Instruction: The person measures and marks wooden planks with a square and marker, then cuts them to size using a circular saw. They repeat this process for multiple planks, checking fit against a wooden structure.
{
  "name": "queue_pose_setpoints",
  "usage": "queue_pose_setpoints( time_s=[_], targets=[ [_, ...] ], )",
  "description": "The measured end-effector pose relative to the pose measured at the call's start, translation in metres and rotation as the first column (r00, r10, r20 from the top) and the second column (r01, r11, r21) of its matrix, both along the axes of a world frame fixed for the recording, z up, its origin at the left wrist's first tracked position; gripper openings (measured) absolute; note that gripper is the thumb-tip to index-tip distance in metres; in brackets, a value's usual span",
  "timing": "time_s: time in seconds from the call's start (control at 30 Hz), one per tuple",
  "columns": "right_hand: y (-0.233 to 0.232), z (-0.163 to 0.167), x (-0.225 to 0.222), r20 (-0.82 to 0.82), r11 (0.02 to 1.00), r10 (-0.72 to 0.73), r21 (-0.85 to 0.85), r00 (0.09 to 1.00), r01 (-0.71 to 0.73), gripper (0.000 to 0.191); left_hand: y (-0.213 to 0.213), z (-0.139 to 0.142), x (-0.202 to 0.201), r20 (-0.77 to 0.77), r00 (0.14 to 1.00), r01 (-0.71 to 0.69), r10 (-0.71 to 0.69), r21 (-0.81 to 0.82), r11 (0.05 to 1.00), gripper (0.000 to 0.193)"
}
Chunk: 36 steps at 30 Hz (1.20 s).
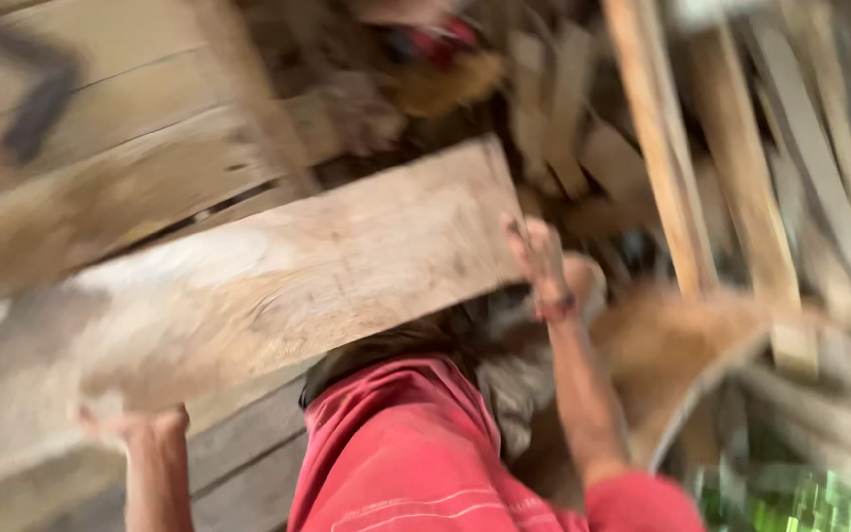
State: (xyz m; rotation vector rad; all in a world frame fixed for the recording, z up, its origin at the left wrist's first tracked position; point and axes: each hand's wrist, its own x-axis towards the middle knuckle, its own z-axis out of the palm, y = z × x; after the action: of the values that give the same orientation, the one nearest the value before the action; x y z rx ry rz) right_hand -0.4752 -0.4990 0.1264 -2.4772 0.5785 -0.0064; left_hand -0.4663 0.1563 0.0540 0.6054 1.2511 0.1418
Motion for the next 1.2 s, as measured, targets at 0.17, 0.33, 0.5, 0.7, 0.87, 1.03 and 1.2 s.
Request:
queue_pose_setpoints(
  time_s=[0.17, 0.33, 0.5, 0.7, 0.87, 1.03, 1.2],
  targets=[
    [-0.046, 0.034, -0.021, -0.024, 0.997, -0.071, -0.019, 0.997, 0.071, 0.072, -0.045, 0.006, 0.006, -0.022, 0.994, 0.106, -0.106, -0.007, 0.994, 0.069],
    [-0.099, 0.037, -0.023, 0.08, 0.998, -0.057, -0.023, 0.995, 0.059, 0.074, -0.109, 0.002, 0.022, 0.026, 0.986, 0.166, -0.166, -0.001, 0.986, 0.067],
    [-0.159, 0.021, 0.004, 0.054, 0.976, -0.209, 0.074, 0.976, 0.205, 0.08, -0.154, 0.015, 0.044, 0.077, 0.96, 0.271, -0.268, -0.025, 0.962, 0.066],
    [-0.131, 0.017, 0.0, 0.212, 0.309, -0.913, 0.916, 0.348, 0.254, 0.077, -0.186, 0.005, 0.058, 0.011, 0.937, 0.35, -0.349, -0.031, 0.936, 0.064],
    [0.061, -0.028, 0.012, -0.224, -0.056, -0.805, 0.951, 0.55, 0.305, 0.066, -0.215, -0.037, 0.054, 0.073, 0.934, 0.356, -0.349, -0.143, 0.923, 0.065],
    [0.107, -0.076, 0.038, -0.164, 0.039, -0.831, 0.936, 0.532, 0.349, 0.01, -0.233, -0.04, 0.043, 0.12, 0.875, 0.484, -0.47, -0.168, 0.859, 0.066],
    [0.039, -0.065, 0.041, -0.342, -0.012, -0.73, 0.872, 0.592, 0.489, 0.017, -0.284, -0.026, 0.04, 0.129, 0.861, 0.508, -0.492, -0.255, 0.823, 0.061]
  ],
)
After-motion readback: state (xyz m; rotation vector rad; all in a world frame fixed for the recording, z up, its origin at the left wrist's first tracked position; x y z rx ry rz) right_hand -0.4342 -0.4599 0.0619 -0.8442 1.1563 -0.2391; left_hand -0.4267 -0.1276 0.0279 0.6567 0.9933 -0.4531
